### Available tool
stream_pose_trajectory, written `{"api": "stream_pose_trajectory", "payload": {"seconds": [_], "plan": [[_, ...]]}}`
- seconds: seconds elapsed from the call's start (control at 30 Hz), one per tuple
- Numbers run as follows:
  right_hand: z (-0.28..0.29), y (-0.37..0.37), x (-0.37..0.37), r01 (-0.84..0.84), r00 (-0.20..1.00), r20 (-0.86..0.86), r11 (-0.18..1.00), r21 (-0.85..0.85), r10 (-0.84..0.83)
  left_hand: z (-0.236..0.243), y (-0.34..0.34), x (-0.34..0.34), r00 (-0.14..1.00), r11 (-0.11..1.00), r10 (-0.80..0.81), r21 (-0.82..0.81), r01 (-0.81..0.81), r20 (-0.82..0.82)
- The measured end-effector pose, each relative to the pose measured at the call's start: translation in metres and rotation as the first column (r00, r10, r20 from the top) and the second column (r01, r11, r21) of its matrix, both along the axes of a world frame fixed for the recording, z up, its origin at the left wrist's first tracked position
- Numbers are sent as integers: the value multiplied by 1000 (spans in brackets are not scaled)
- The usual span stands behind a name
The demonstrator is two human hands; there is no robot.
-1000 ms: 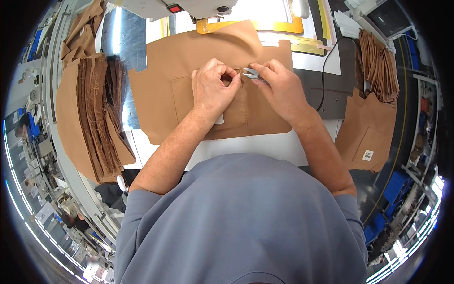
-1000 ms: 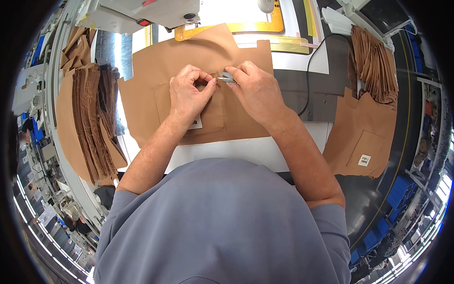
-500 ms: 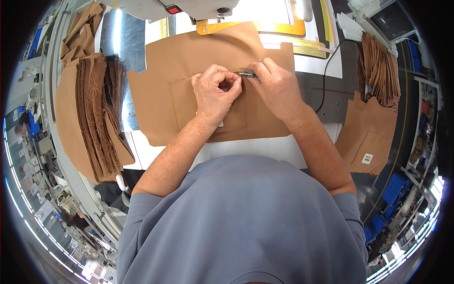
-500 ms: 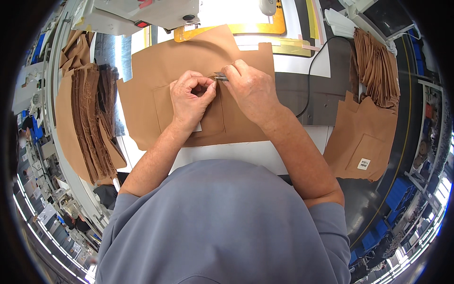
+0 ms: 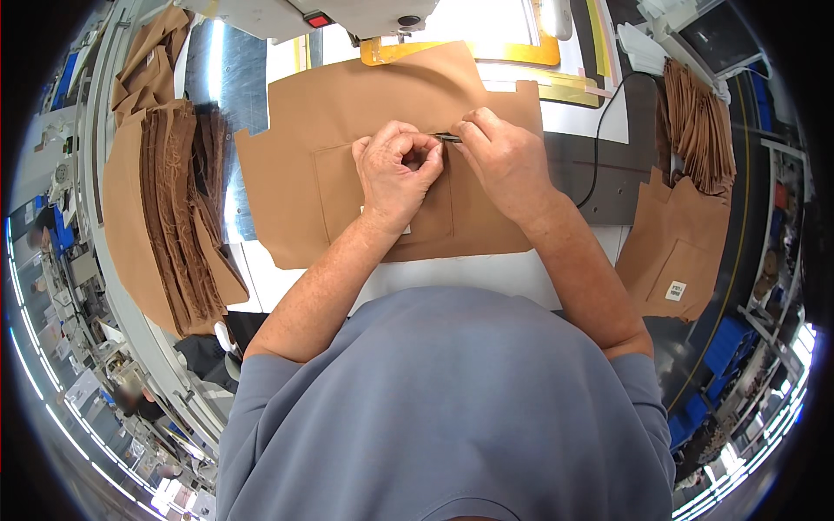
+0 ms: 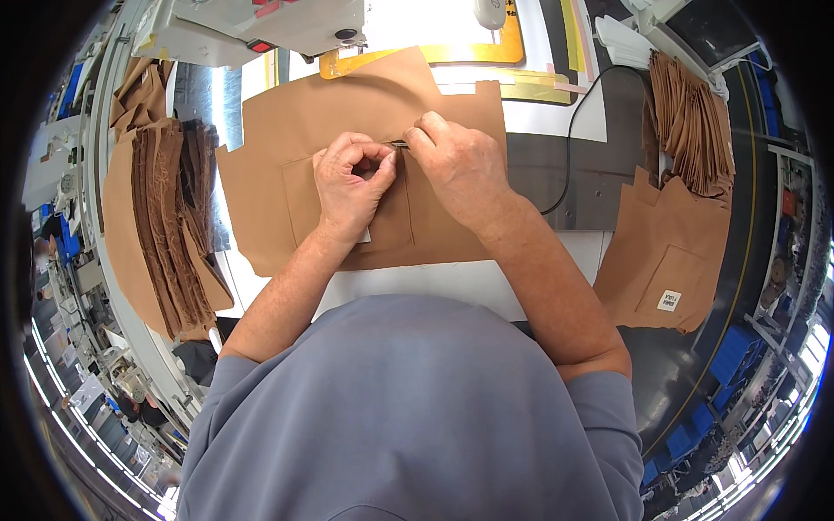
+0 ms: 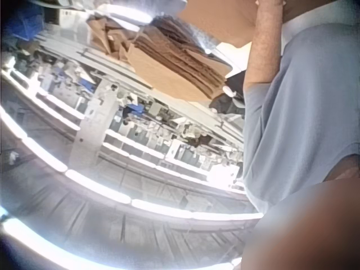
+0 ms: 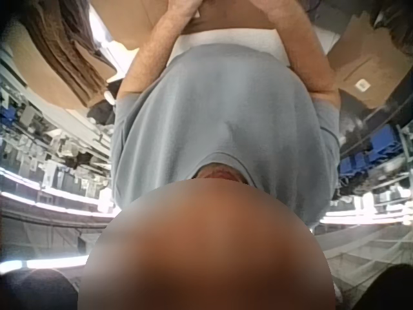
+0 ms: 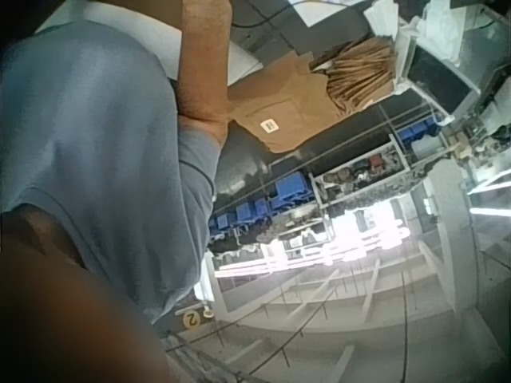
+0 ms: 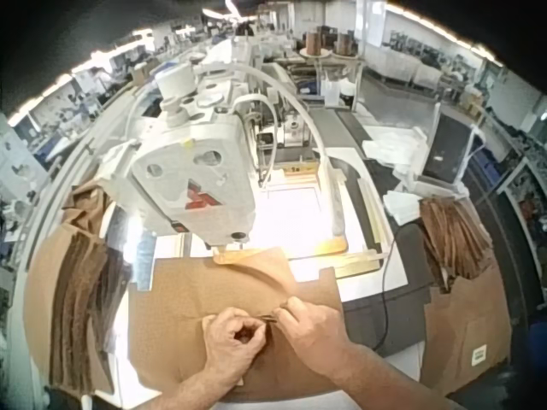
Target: Sewing pockets onto leather or fabric panels using an industrial sewing machine.
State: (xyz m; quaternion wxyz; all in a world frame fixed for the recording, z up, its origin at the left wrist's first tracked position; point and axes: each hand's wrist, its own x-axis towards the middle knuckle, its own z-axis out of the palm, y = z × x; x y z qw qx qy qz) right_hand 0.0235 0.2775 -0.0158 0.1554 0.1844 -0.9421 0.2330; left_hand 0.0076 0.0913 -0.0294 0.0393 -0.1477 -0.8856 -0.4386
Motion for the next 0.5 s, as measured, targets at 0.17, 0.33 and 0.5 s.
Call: {"api": "stream_pose_trajectory", "payload": {"seconds": [0.17, 0.33, 0.5], "plan": [[1, -1, 0, -1, 999, -38, 999, 33, 2, -3, 1, 0, 1000, 1000, 4, -4, -4, 5], [-1, 1, 2, 9, 1000, 24, 999, 32, -10, -2, 0, 0, 1000, 1000, -17, -11, 17, -18], [3, 4, 2, 45, 996, 80, 999, -11, -44, -3, -1, -2, 1000, 999, -13, 31, 13, -11]]}}
